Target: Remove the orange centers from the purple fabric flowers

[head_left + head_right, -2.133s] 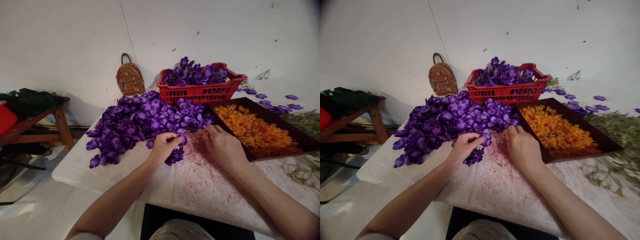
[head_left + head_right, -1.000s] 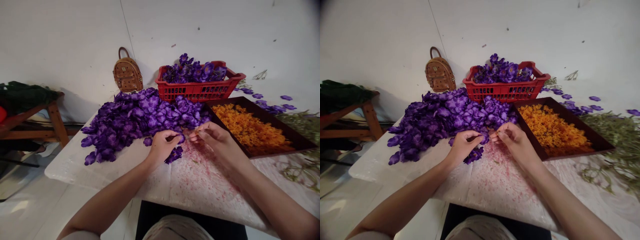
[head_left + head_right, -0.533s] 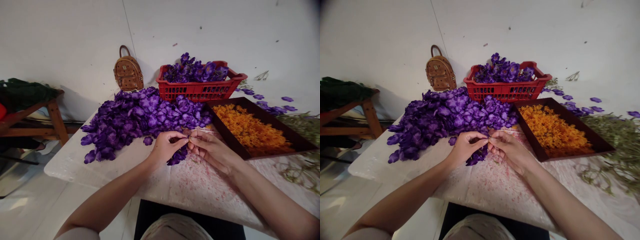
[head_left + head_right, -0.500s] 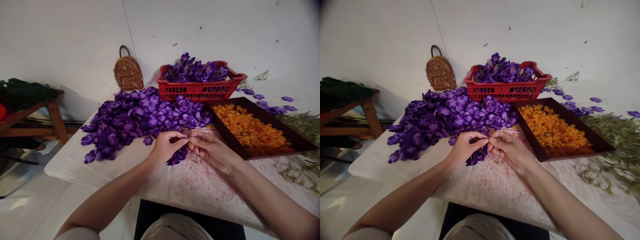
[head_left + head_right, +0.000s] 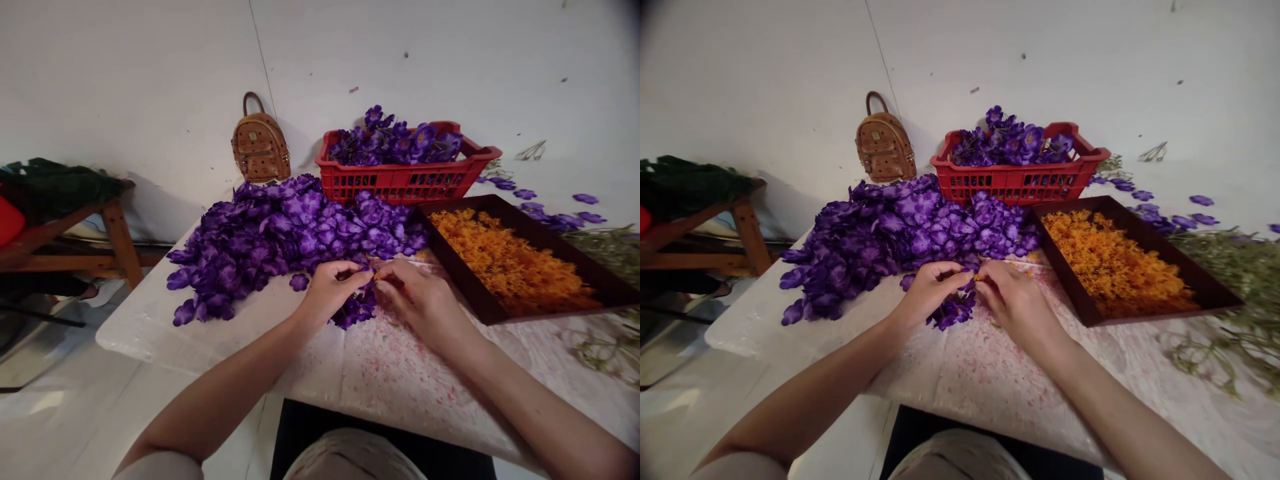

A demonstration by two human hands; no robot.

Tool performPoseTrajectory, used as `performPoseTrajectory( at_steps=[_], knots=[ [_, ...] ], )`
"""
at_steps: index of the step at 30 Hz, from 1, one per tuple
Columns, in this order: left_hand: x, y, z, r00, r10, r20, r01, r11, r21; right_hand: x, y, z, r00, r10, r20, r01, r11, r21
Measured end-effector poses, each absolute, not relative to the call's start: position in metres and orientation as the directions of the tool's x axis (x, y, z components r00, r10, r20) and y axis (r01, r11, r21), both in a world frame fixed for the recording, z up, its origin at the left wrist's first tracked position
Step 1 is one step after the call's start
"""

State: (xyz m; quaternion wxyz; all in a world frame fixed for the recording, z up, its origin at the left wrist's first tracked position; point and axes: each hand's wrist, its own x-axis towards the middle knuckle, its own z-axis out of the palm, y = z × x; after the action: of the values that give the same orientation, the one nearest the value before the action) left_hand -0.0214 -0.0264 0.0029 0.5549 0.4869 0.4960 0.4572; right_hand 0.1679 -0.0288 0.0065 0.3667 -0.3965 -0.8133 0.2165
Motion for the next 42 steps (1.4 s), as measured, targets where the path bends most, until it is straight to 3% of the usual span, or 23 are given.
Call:
performPoseTrajectory(
  at_steps=[3, 5, 8, 11, 14, 17, 25, 35, 42],
  knots=[
    [-0.022, -0.027, 0.002, 0.111, 0.987, -0.120, -0.027, 0.123, 0.992, 0.167, -0.030, 0.007, -0.459, 0.746, 0.483, 0.541, 0.666, -0.514],
    [-0.023, -0.027, 0.000, 0.119, 0.987, -0.110, -0.007, 0.112, 0.994, 0.168, -0.030, 0.007, -0.432, 0.751, 0.500, 0.561, 0.657, -0.503],
    [-0.024, -0.025, -0.004, 0.089, 0.995, -0.051, 0.058, 0.046, 0.997, 0.172, -0.026, 0.009, -0.279, 0.829, 0.485, 0.515, 0.555, -0.653],
    [-0.025, -0.023, -0.009, 0.048, 0.998, 0.029, 0.117, -0.034, 0.993, 0.172, -0.025, 0.013, -0.168, 0.936, 0.310, 0.357, 0.351, -0.866],
    [-0.023, -0.022, -0.012, 0.018, 0.997, 0.079, 0.153, -0.080, 0.985, 0.168, -0.028, 0.015, -0.232, 0.966, 0.111, 0.180, 0.155, -0.971],
    [-0.021, -0.021, -0.012, 0.000, 0.997, 0.079, 0.163, -0.078, 0.984, 0.161, -0.032, 0.014, -0.294, 0.955, 0.040, 0.123, 0.080, -0.989],
    [-0.023, -0.023, -0.005, 0.034, 0.999, 0.017, 0.124, -0.021, 0.992, 0.166, -0.020, 0.003, -0.257, 0.952, 0.167, 0.291, 0.241, -0.926],
    [-0.023, -0.023, -0.002, -0.016, 0.999, -0.030, 0.132, 0.032, 0.991, 0.168, -0.025, 0.007, -0.285, 0.956, 0.062, 0.189, 0.119, -0.975],
    [-0.022, -0.023, -0.002, -0.011, 1.000, -0.021, 0.129, 0.022, 0.991, 0.169, -0.023, 0.009, -0.307, 0.945, 0.112, 0.242, 0.192, -0.951]
  ],
)
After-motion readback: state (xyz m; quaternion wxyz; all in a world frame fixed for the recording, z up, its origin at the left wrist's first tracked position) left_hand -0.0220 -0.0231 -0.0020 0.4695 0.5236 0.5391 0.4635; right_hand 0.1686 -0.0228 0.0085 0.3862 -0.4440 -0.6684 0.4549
